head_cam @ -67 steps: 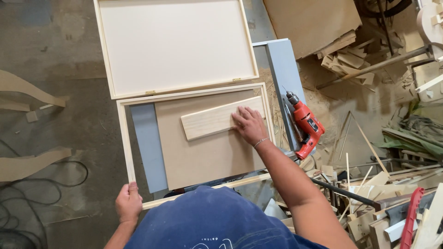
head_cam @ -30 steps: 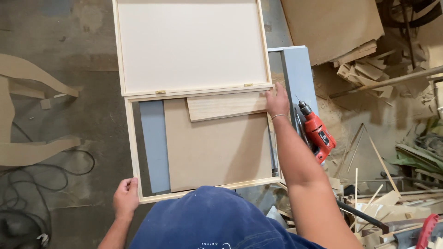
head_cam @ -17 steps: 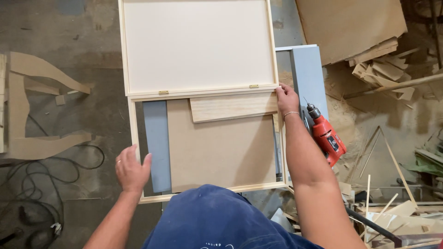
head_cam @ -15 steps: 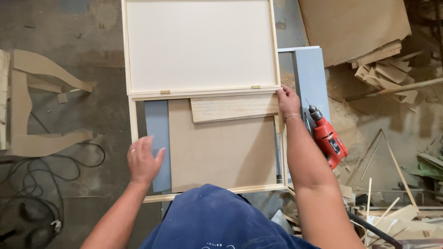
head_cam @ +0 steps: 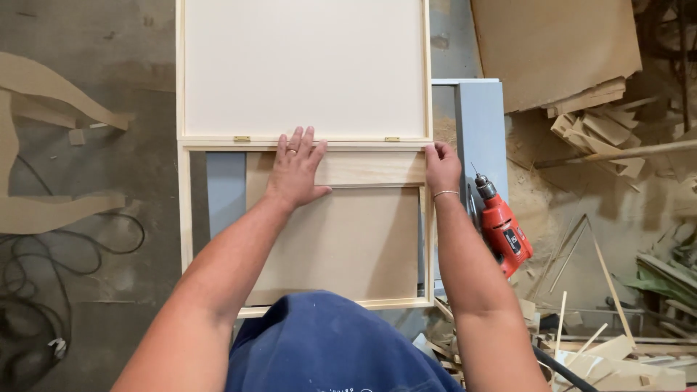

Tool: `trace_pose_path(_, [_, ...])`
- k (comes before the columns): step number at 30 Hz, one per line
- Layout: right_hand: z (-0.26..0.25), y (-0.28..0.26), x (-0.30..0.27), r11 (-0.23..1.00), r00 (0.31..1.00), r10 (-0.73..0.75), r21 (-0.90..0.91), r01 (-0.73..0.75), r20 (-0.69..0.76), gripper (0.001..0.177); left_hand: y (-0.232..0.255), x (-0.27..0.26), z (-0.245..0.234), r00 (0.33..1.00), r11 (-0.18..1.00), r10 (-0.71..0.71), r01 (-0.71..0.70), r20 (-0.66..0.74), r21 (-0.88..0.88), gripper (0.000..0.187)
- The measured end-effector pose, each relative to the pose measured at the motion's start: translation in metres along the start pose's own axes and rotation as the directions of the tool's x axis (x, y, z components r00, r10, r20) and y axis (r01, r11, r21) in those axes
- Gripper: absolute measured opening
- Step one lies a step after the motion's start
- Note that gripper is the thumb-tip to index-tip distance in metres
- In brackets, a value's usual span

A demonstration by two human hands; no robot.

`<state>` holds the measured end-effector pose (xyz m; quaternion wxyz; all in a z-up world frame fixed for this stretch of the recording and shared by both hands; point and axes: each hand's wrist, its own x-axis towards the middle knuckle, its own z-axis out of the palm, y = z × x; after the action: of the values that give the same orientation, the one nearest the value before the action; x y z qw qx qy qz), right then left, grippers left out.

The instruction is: Aligning wooden frames and marking hinge positions for a box assembly

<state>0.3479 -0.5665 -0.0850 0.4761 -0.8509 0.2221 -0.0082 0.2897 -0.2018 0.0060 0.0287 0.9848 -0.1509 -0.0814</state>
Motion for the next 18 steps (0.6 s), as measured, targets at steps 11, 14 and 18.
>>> trace_pose_path(11, [-0.019,-0.027,-0.031,0.966,0.988,0.037,0.247,-0.073,0.147,0.034,-0.011,0.009,0.014,0.999,0.999,0.022,-0.023,-0.025,-0.029,0.112])
trace_pose_path(14, [-0.021,-0.015,-0.024,0.938,0.974,0.015,0.334,-0.091,0.224,0.040,-0.012,0.010,0.017,0.999,0.999,0.023,-0.023,-0.024,-0.022,0.114])
trace_pose_path(18, [-0.022,-0.010,-0.025,0.909,0.961,0.001,0.400,-0.116,0.276,0.043,-0.010,0.010,0.016,0.999,1.000,0.029,-0.029,-0.025,-0.005,0.114])
